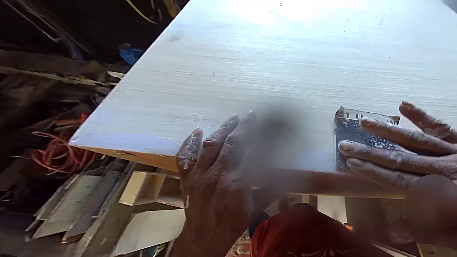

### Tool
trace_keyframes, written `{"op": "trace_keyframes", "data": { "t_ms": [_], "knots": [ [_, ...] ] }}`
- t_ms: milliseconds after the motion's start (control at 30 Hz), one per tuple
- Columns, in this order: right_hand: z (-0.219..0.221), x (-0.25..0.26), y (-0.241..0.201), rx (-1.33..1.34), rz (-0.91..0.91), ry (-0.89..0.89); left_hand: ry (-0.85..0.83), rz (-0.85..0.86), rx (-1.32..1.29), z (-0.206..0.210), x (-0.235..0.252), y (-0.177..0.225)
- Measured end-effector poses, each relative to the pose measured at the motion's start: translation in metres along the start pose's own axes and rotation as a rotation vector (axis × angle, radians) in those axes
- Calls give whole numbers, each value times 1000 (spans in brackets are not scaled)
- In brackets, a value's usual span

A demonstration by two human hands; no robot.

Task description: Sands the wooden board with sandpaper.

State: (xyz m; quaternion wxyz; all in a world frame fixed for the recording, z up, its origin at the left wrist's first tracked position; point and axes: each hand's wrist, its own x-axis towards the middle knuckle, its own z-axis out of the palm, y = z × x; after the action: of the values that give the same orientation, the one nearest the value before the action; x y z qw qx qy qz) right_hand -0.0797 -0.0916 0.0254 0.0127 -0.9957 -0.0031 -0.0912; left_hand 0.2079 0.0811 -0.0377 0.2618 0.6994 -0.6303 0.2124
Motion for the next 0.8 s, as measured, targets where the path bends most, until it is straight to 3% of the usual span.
{"op": "trace_keyframes", "data": {
  "t_ms": [200,400,633,800],
  "knots": [
    [9,60,-11,-17,-32,-15,53,-8,8,4,-2,-1],
    [-2,10,-7,-83,55,-22,63,1,1,7,-3,-1],
    [7,60,-12,-67,-18,-13,87,-1,3,9,-3,-1],
    [-2,8,-11,-119,81,-18,85,3,2,10,-5,-1]
  ]
}}
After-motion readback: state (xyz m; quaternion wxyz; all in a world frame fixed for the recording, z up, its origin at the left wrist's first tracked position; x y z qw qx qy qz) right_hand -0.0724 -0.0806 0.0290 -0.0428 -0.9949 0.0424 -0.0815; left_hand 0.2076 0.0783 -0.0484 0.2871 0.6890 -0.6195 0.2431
